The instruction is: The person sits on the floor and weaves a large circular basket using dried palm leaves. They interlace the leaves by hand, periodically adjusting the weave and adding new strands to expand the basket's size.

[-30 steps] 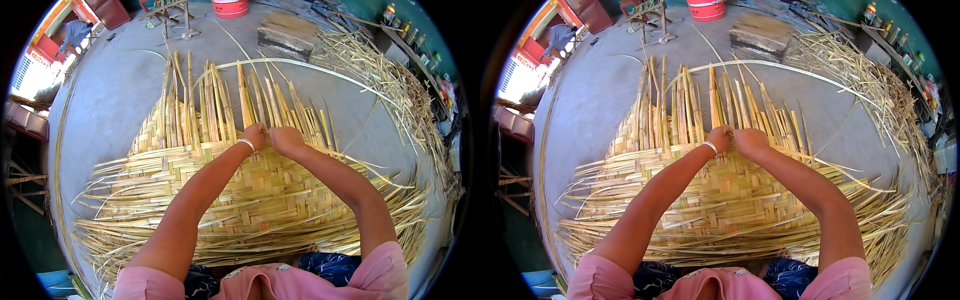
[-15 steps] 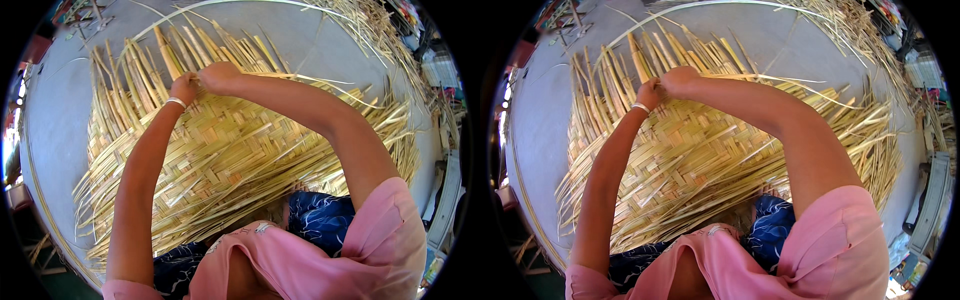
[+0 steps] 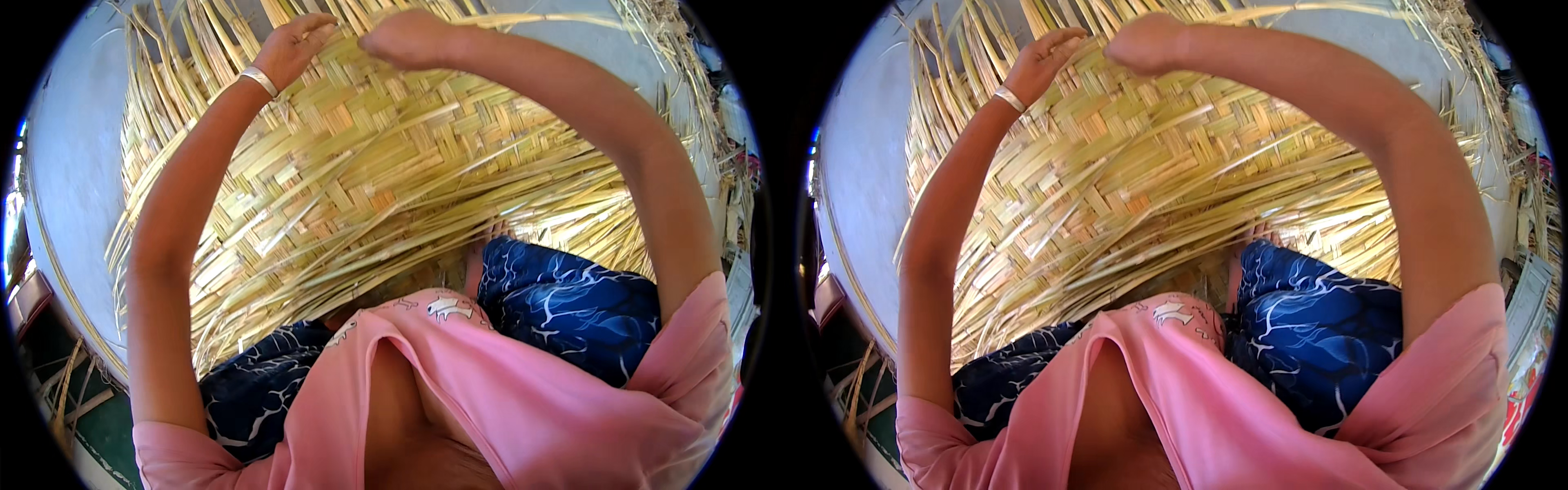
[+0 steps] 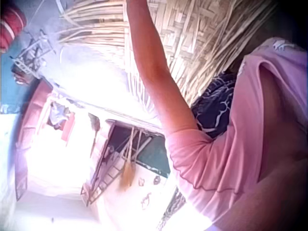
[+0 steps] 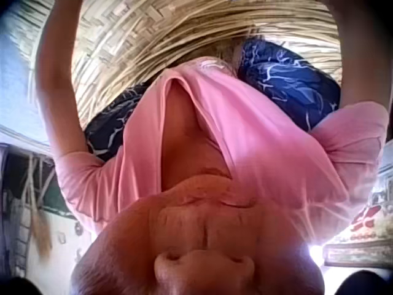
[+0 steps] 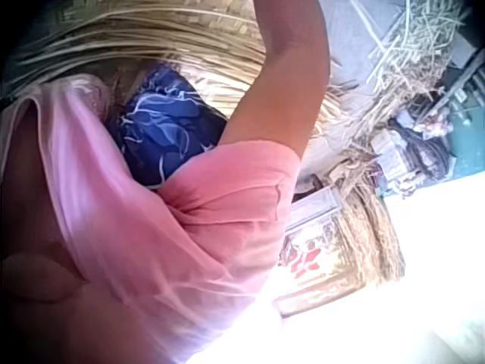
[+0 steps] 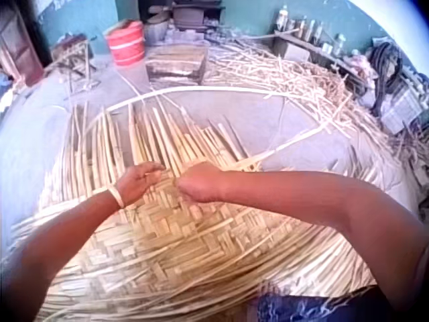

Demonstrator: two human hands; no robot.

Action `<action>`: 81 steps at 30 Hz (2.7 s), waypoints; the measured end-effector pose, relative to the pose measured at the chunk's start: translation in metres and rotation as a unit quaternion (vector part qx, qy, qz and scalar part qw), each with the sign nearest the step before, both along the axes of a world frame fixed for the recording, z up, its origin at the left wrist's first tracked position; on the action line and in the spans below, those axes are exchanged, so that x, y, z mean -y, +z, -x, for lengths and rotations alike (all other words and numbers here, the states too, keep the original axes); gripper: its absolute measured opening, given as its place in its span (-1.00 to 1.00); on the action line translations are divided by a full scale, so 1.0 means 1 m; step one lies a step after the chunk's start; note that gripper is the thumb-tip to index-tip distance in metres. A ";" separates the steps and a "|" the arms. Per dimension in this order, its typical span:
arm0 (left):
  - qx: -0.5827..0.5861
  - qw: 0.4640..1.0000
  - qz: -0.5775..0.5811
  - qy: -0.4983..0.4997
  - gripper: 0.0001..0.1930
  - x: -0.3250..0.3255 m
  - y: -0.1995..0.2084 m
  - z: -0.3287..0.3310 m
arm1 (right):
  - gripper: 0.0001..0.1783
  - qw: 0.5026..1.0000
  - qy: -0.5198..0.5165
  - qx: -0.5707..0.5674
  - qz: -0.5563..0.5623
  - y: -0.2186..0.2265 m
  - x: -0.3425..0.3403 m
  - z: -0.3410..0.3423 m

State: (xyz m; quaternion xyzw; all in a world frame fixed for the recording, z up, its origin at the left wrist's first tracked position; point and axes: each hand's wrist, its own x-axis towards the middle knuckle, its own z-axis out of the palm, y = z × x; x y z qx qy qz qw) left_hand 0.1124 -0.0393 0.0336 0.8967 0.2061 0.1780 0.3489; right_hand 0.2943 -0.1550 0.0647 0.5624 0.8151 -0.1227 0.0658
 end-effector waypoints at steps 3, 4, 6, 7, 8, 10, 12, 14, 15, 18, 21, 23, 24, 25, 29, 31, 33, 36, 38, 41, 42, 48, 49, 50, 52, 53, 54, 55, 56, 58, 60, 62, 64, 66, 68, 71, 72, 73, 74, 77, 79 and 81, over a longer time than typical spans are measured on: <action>-0.095 0.978 0.184 -0.019 -0.65 0.037 0.008 0.011 | -0.73 0.999 0.002 -0.031 0.027 0.013 -0.002 -0.005; -0.123 0.975 0.186 -0.010 -0.64 0.045 0.012 0.013 | -0.73 0.998 0.006 -0.064 0.028 0.014 0.001 -0.001; -0.161 0.972 0.169 -0.005 -0.64 0.053 0.023 0.020 | -0.73 0.990 -0.004 -0.135 0.036 0.009 0.005 0.008; -0.173 0.972 0.158 -0.018 -0.65 0.053 0.023 0.023 | -0.74 0.990 0.003 -0.140 0.027 0.007 0.006 0.012; -0.184 0.971 0.147 -0.030 -0.65 0.052 0.022 0.026 | -0.75 0.989 0.011 -0.146 0.019 0.005 0.006 0.015; -0.179 0.975 0.126 -0.031 -0.66 0.059 0.028 0.029 | -0.77 0.989 0.013 -0.148 -0.003 0.019 0.013 0.019; -0.187 0.967 0.171 -0.010 -0.67 0.062 0.037 0.028 | -0.78 0.990 0.006 -0.143 -0.023 0.048 0.026 0.016; -0.191 0.949 0.249 0.030 -0.71 0.059 0.032 0.043 | -0.79 0.937 0.133 -0.209 -0.244 0.046 0.030 0.019; -0.183 0.943 0.278 0.026 -0.73 0.060 0.031 0.042 | -0.79 0.913 0.141 -0.216 -0.315 0.057 0.043 0.020; -0.194 0.909 0.366 0.054 -0.76 0.072 0.039 0.066 | -0.79 0.923 -0.123 -0.365 0.009 0.057 0.075 0.036; -0.185 0.874 0.448 0.030 -0.79 0.094 0.056 0.084 | -0.68 0.723 -0.341 -0.557 0.224 0.023 0.114 0.048; -0.184 0.856 0.483 0.021 -0.79 0.115 0.061 0.081 | -0.63 0.586 -0.389 -0.658 0.269 0.014 0.129 0.044; -0.190 0.851 0.489 0.010 -0.79 0.125 0.066 0.083 | -0.61 0.512 -0.404 -0.701 0.288 0.011 0.135 0.043; -0.190 0.846 0.498 -0.015 -0.78 0.130 0.065 0.086 | -0.64 0.487 -0.403 -0.721 0.284 0.006 0.139 0.042; -0.231 0.794 0.562 0.004 -0.76 0.157 0.063 0.096 | -0.75 0.455 -0.424 -0.735 0.270 -0.006 0.158 0.051; -0.248 0.756 0.605 0.011 -0.74 0.170 0.068 0.098 | -0.75 0.485 -0.434 -0.711 0.267 -0.001 0.165 0.063; -0.237 0.763 0.602 -0.012 -0.71 0.182 0.066 0.101 | -0.75 0.522 -0.399 -0.709 0.255 0.016 0.168 0.073; -0.187 0.783 0.592 -0.038 -0.73 0.193 0.062 0.106 | -0.74 0.523 -0.378 -0.716 0.267 0.025 0.169 0.083; -0.201 0.750 0.630 0.011 -0.76 0.192 0.068 0.102 | -0.76 0.445 -0.418 -0.732 0.302 0.018 0.170 0.082; -0.219 0.735 0.640 0.052 -0.80 0.196 0.075 0.098 | -0.80 0.391 -0.463 -0.708 0.362 0.007 0.174 0.077; -0.230 0.735 0.636 0.051 -0.80 0.198 0.077 0.099 | -0.81 0.385 -0.478 -0.706 0.354 0.003 0.177 0.078; -0.276 0.732 0.621 0.039 -0.79 0.209 0.067 0.115 | -0.82 0.435 -0.518 -0.686 0.269 -0.028 0.178 0.048; -0.282 0.734 0.617 0.036 -0.78 0.210 0.066 0.118 | -0.82 0.448 -0.515 -0.682 0.264 -0.029 0.175 0.040; -0.288 0.735 0.613 0.034 -0.77 0.211 0.066 0.119 | -0.83 0.460 -0.512 -0.678 0.259 -0.030 0.173 0.032; -0.294 0.752 0.590 0.018 -0.76 0.210 0.062 0.123 | -0.84 0.473 -0.519 -0.661 0.264 -0.025 0.166 0.030; -0.293 0.769 0.568 0.002 -0.75 0.209 0.055 0.125 | -0.84 0.479 -0.507 -0.670 0.255 -0.021 0.163 0.031; -0.294 0.783 0.548 -0.016 -0.75 0.207 0.055 0.124 | -0.84 0.483 -0.496 -0.679 0.245 -0.016 0.161 0.033; -0.275 0.785 0.555 0.010 -0.75 0.205 0.056 0.123 | -0.84 0.487 -0.485 -0.687 0.236 -0.011 0.159 0.037; -0.255 0.785 0.563 0.037 -0.75 0.204 0.059 0.118 | -0.83 0.508 -0.461 -0.687 0.237 -0.007 0.157 0.041; -0.221 0.782 0.579 0.067 -0.76 0.199 0.068 0.110 | -0.80 0.547 -0.410 -0.689 0.242 0.001 0.155 0.054; -0.205 0.785 0.582 0.064 -0.76 0.193 0.070 0.103 | -0.79 0.557 -0.384 -0.696 0.240 0.011 0.154 0.069; -0.192 0.785 0.587 0.061 -0.78 0.189 0.069 0.100 | -0.79 0.554 -0.359 -0.707 0.254 0.019 0.154 0.077; -0.147 0.757 0.634 0.065 -0.80 0.186 0.074 0.100 | -0.80 0.540 -0.330 -0.721 0.281 0.027 0.153 0.080; -0.114 0.713 0.690 0.060 -0.82 0.183 0.077 0.103 | -0.78 0.527 -0.330 -0.725 0.296 0.032 0.149 0.079; -0.094 0.688 0.718 0.051 -0.83 0.182 0.078 0.105 | -0.77 0.521 -0.323 -0.728 0.307 0.032 0.146 0.079; -0.090 0.689 0.718 0.045 -0.82 0.180 0.077 0.107 | -0.74 0.519 -0.314 -0.729 0.317 0.032 0.141 0.078; -0.093 0.696 0.711 0.044 -0.81 0.179 0.076 0.107 | -0.72 0.516 -0.320 -0.728 0.318 0.033 0.141 0.078; -0.098 0.707 0.698 0.055 -0.82 0.178 0.077 0.105 | -0.71 0.514 -0.326 -0.726 0.320 0.033 0.140 0.078; -0.103 0.718 0.685 0.066 -0.84 0.178 0.079 0.103 | -0.72 0.515 -0.334 -0.716 0.332 0.032 0.140 0.077; -0.122 0.767 0.624 0.083 -0.83 0.183 0.078 0.098 | -0.74 0.511 -0.359 -0.689 0.367 0.030 0.141 0.074; -0.128 0.796 0.586 0.081 -0.82 0.187 0.072 0.097 | -0.73 0.499 -0.378 -0.678 0.386 0.030 0.141 0.073; -0.127 0.819 0.555 0.070 -0.81 0.191 0.068 0.096 | -0.71 0.504 -0.383 -0.660 0.405 0.028 0.140 0.071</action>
